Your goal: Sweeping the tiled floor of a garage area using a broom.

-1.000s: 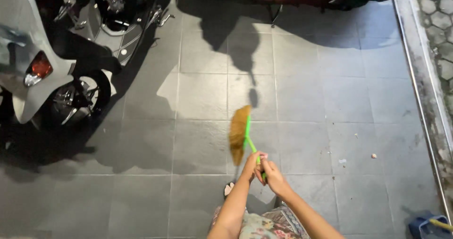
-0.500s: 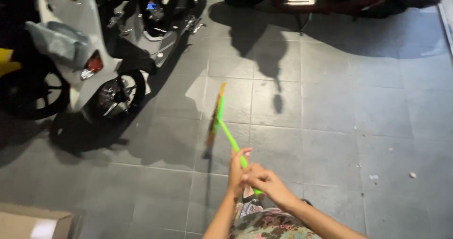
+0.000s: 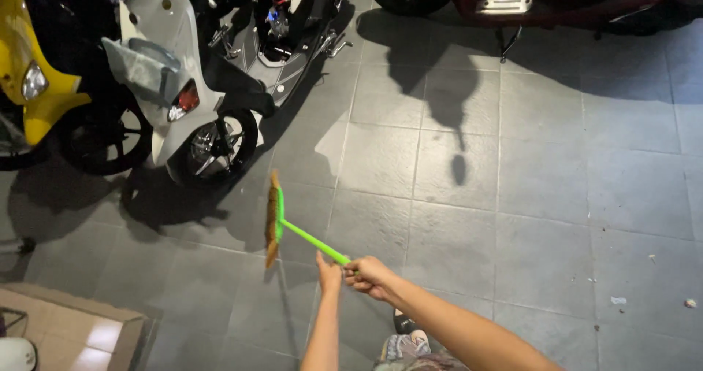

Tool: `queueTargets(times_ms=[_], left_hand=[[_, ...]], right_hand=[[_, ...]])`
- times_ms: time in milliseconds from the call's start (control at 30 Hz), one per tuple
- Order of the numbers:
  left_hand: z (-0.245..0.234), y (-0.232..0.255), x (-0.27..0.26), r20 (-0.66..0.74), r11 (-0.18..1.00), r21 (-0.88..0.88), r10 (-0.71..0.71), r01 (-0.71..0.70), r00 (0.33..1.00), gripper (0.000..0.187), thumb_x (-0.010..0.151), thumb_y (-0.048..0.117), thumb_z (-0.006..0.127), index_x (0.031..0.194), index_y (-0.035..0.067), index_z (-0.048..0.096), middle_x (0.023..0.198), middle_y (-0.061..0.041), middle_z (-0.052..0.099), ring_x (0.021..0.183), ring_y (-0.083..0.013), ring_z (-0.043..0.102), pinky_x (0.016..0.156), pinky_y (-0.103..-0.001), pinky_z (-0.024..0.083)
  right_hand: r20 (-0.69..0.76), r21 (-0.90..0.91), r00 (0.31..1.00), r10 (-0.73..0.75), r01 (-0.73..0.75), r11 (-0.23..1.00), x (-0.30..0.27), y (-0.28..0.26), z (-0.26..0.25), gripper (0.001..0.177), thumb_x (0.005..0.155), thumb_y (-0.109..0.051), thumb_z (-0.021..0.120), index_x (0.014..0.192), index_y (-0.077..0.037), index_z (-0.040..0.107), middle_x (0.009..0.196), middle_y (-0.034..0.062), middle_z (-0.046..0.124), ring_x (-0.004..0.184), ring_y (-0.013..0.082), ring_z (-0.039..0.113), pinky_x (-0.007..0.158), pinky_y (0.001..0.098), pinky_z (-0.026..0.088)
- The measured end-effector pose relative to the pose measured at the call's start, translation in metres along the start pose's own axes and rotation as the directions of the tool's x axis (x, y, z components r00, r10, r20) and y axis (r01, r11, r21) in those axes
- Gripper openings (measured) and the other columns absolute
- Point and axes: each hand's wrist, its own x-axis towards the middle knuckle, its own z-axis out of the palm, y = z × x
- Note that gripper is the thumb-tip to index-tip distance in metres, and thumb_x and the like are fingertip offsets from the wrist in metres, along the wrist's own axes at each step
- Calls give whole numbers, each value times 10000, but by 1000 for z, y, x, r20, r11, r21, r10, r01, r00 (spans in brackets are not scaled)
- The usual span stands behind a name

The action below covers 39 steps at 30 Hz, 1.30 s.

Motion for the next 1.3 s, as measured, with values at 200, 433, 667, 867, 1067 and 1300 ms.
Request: queueTargets(times_ms=[200, 433, 667, 867, 1067, 1300], left_hand=[[121, 17, -41, 558, 702, -311, -411, 641, 721, 463, 968, 507, 580, 1138, 80, 631, 802, -40, 645, 678, -187, 604, 585, -360, 510], [239, 24, -115, 751, 838, -153, -245, 523, 613, 174, 938, 260, 587, 1055, 135, 558, 805, -21, 577, 674, -163, 552, 581, -364, 470], [210, 101, -159, 908, 715, 143, -370, 684, 196, 262, 981, 329, 530, 1219, 243, 597, 864, -39, 644, 690, -188, 626, 545, -340, 502], [156, 70, -180, 915, 732, -125, -175, 670, 363, 408, 1038, 225, 550, 1444, 181, 551, 951, -27, 659, 720, -157, 630, 549, -301, 516], [102, 93, -178, 754, 796, -143, -298, 589, 586, 340, 995, 290, 534, 1332, 330, 510, 715, -48, 490, 365, -142, 393, 281, -291, 340], [108, 83, -127, 535, 601, -325, -520, 730, 666, 335, 1073, 371, 465, 1038, 39, 498, 681, -99, 609, 452, -192, 630, 450, -356, 588]], right_hand=[[-314, -149, 930, -192, 151, 977, -19, -17, -107, 215, 984, -131, 567, 786, -56, 531, 628, 12, 460, 403, 74, 335, 348, 256, 189], [-578, 36, 757, -304, 396, 917, -94, -9, -200, 155, 952, -76, 566, 813, -9, 560, 612, 45, 475, 399, 113, 329, 344, 296, 199], [-777, -401, 359, -517, 352, 846, -131, 2, -166, 237, 981, -192, 509, 996, 23, 608, 667, 138, 605, 494, 200, 531, 413, 388, 385], [-577, -783, 236, -782, 115, 612, -136, 58, -150, 438, 966, -215, 568, 1292, 17, 390, 818, 233, 678, 618, 345, 682, 519, 470, 540], [-482, -127, 821, -307, 282, 951, -187, 15, -58, 258, 961, -250, 556, 1145, -93, 467, 621, 32, 545, 414, 145, 504, 394, 312, 422], [-81, 391, 996, -23, 53, 919, -93, -1, -114, 262, 1002, -112, 579, 763, -87, 475, 548, -44, 451, 349, 6, 370, 307, 150, 284]])
